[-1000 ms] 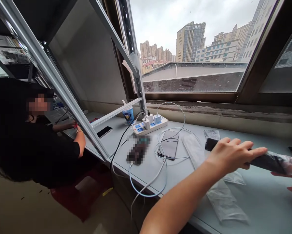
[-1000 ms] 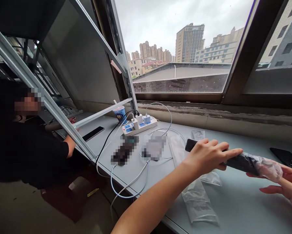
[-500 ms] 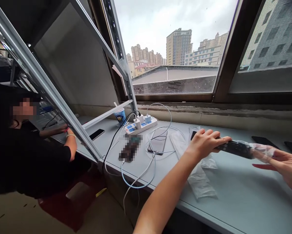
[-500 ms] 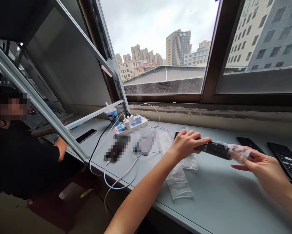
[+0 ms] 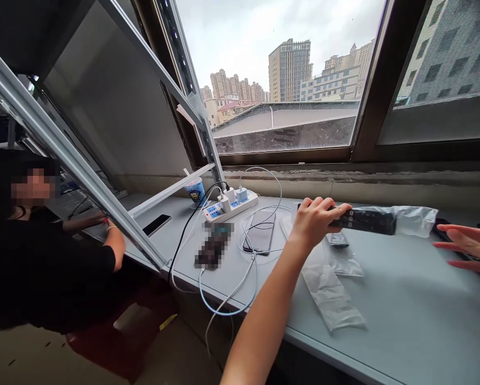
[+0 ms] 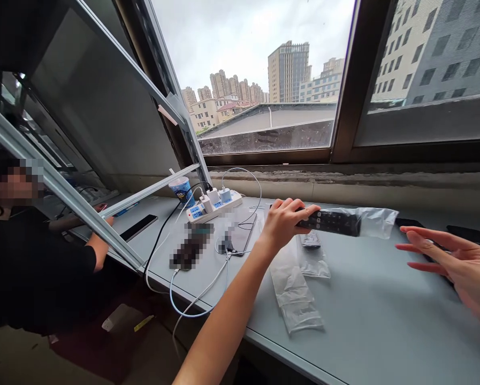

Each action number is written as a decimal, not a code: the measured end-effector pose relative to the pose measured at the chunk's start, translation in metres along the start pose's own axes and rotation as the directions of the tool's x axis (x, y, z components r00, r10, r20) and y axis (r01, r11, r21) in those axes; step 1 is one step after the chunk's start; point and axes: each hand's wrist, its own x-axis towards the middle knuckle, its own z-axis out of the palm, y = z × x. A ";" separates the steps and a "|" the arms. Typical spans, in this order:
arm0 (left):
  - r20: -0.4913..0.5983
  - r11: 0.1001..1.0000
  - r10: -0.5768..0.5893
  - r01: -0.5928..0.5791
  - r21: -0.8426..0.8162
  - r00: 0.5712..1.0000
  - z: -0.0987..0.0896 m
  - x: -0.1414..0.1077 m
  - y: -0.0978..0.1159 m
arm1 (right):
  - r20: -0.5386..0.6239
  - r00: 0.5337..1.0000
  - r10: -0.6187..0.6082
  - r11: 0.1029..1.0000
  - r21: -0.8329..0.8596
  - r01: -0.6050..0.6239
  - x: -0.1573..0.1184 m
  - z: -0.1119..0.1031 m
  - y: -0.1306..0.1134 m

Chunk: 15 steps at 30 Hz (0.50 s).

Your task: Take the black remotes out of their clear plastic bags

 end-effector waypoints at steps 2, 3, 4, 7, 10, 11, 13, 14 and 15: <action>0.011 1.000 -0.011 0.011 -0.020 1.000 0.000 -0.001 -0.001 | 0.051 0.999 0.007 0.999 0.043 -0.009 -0.004 0.005 -0.005; 0.014 0.999 -0.014 0.014 -0.036 1.000 0.001 -0.001 -0.001 | 0.071 0.997 0.017 0.999 0.046 -0.020 -0.007 0.008 -0.007; 0.015 0.999 -0.013 0.013 -0.053 1.000 0.003 0.000 -0.001 | 0.080 0.996 0.034 0.999 0.036 -0.037 -0.009 0.011 -0.010; 0.022 0.996 0.019 -0.017 -0.084 1.000 0.007 0.001 0.003 | 0.104 0.988 0.115 0.993 0.011 -0.117 -0.012 0.016 -0.014; 0.060 0.995 0.051 -0.046 -0.087 0.997 0.013 0.001 0.007 | 0.125 0.980 0.157 0.988 -0.013 -0.157 -0.014 0.017 -0.014; 0.072 0.995 0.053 -0.046 -0.091 0.996 0.015 0.001 0.008 | 0.135 0.979 0.155 0.988 -0.019 -0.154 -0.014 0.018 -0.014; 0.088 0.994 0.052 -0.043 -0.104 0.995 0.019 0.001 0.009 | 0.145 0.980 0.139 0.990 -0.024 -0.137 -0.016 0.023 -0.014; 0.091 0.993 0.054 -0.044 -0.110 0.994 0.020 0.001 0.010 | 0.157 0.979 0.129 0.992 -0.023 -0.126 -0.017 0.026 -0.015; 0.092 0.992 0.059 -0.049 -0.113 0.994 0.021 0.001 0.010 | 0.178 0.977 0.114 0.993 -0.016 -0.113 -0.018 0.029 -0.017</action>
